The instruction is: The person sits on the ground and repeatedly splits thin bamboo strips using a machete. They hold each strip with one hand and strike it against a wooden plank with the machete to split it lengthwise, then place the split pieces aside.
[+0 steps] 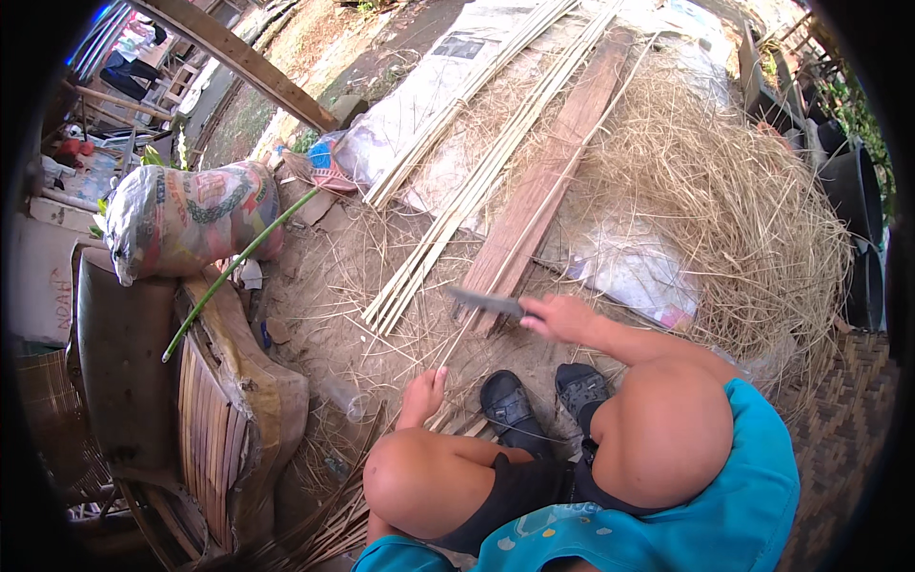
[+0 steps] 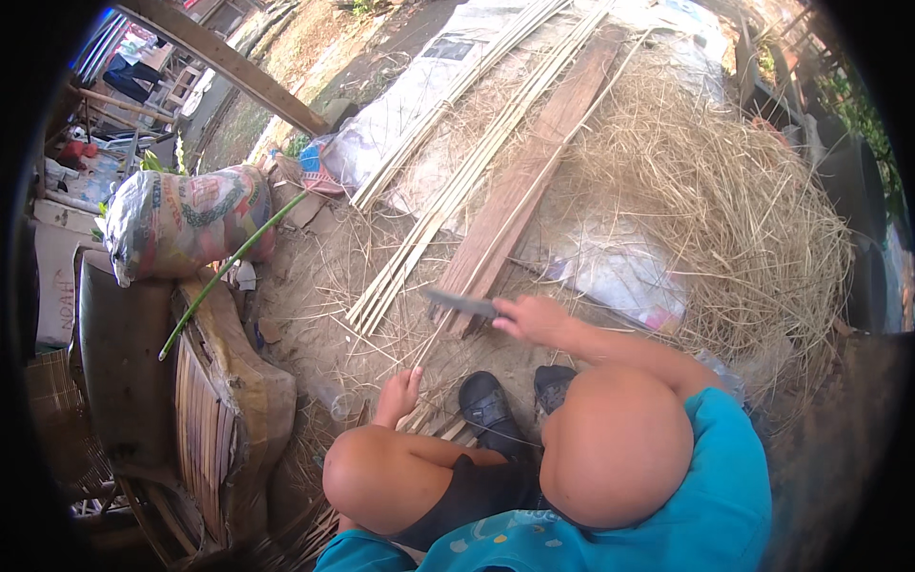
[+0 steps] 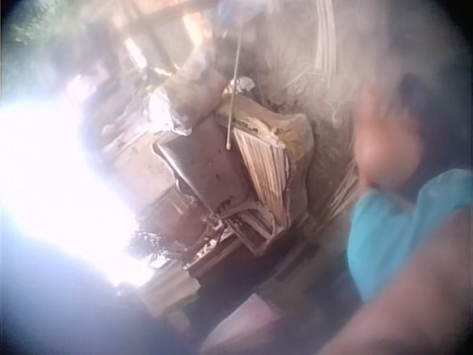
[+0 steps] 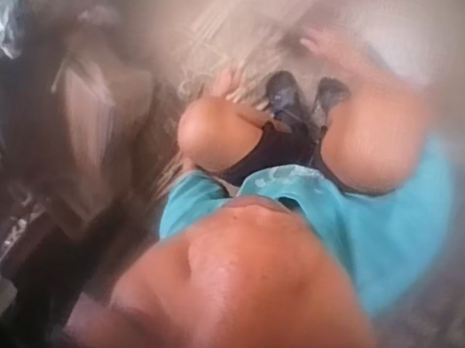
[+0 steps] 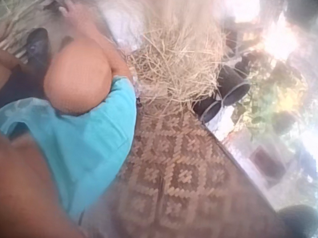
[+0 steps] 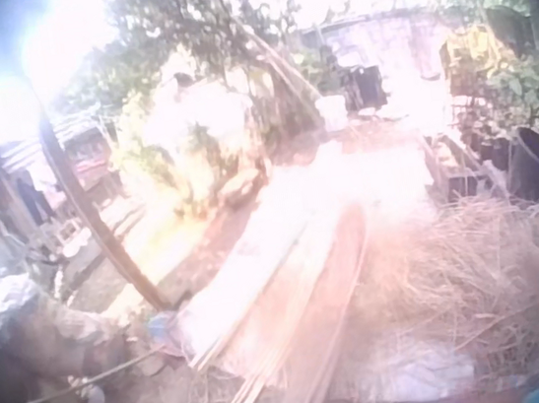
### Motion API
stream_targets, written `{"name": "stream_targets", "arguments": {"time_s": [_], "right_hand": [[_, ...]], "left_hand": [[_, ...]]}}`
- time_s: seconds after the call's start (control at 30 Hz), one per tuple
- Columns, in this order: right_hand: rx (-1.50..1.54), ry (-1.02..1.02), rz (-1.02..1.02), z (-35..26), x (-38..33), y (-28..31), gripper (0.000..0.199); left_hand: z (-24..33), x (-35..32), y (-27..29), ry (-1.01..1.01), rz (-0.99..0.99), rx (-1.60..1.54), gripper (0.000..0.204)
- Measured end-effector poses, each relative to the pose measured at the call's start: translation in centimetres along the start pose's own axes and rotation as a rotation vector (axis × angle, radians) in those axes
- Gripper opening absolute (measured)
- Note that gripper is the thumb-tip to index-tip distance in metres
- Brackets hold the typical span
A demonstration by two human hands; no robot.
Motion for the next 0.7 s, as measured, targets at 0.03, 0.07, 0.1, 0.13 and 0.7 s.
{"name": "stream_targets", "arguments": {"time_s": [0.03, 0.07, 0.1, 0.13, 0.7], "right_hand": [[-0.049, 0.025, -0.076, -0.8, -1.2, -1.4, 0.045], [-0.094, 0.054, -0.154, -1.4, -2.1, -2.6, 0.046], [-0.152, 0.074, -0.213, -0.5, -2.6, -2.5, 0.046], [-0.092, -0.180, 0.208, 7.3, -2.0, 1.6, 0.044], [0.038, -0.145, 0.262, 5.8, -0.6, 1.7, 0.041]], "left_hand": [[0.0, -0.1, -1.1, -0.014, -0.094, -0.092, 0.054], [-0.3, -0.9, -2.1, -0.021, -0.187, -0.185, 0.056], [-3.3, -3.8, -2.5, 0.071, -0.114, -0.162, 0.056], [-6.1, -6.6, -1.6, 0.159, -0.019, -0.130, 0.056], [1.6, 4.2, -2.0, 0.003, -0.129, -0.497, 0.045]]}}
Point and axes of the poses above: each hand's wrist, its own x-axis towards the middle knuckle, its own y-axis out of the back of the hand, z = x × y, the point moved 10 cm from there along x, towards the middle knuckle, and after that the axes turned 1 degree about -x, right-handed, at the moved point
